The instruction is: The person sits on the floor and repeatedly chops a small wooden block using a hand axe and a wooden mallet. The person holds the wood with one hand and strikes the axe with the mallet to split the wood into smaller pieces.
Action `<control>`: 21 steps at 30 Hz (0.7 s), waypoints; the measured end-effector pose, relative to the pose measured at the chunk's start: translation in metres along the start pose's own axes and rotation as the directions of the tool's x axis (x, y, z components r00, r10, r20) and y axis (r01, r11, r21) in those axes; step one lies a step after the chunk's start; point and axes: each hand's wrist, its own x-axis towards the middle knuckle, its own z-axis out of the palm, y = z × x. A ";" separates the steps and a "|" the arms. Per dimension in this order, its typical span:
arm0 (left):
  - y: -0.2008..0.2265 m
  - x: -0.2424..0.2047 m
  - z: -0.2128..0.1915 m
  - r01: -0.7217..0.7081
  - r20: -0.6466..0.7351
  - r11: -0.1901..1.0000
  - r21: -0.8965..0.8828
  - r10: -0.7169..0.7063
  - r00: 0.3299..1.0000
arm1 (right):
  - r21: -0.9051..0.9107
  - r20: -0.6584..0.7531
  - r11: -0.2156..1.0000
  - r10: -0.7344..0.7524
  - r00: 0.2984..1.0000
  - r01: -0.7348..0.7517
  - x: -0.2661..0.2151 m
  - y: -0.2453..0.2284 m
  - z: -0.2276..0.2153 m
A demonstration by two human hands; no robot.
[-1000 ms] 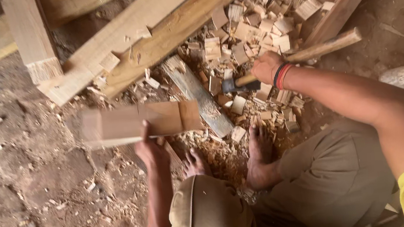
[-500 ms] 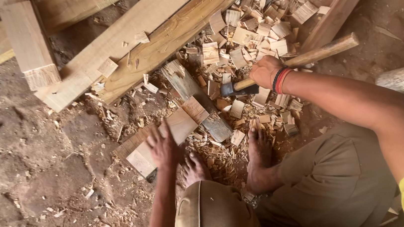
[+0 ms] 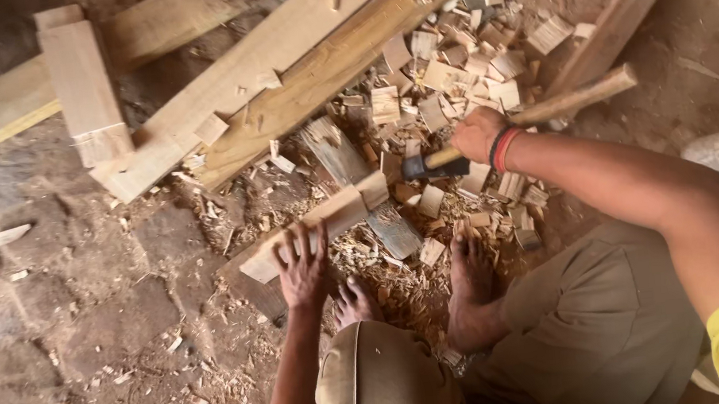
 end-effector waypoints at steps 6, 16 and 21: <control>0.001 -0.006 -0.015 0.140 0.114 0.938 -0.317 -0.109 0.988 | -0.143 0.020 0.987 -0.078 0.997 0.080 -0.011 -0.010 -0.024; -0.019 -0.055 0.000 0.355 0.197 0.816 -0.457 -0.296 0.935 | -0.246 0.176 0.968 -0.003 0.984 0.047 -0.050 -0.013 -0.084; -0.034 -0.040 -0.009 0.416 0.325 0.724 -0.550 -0.273 0.905 | -0.167 0.230 0.985 0.070 0.971 -0.032 -0.058 -0.018 -0.122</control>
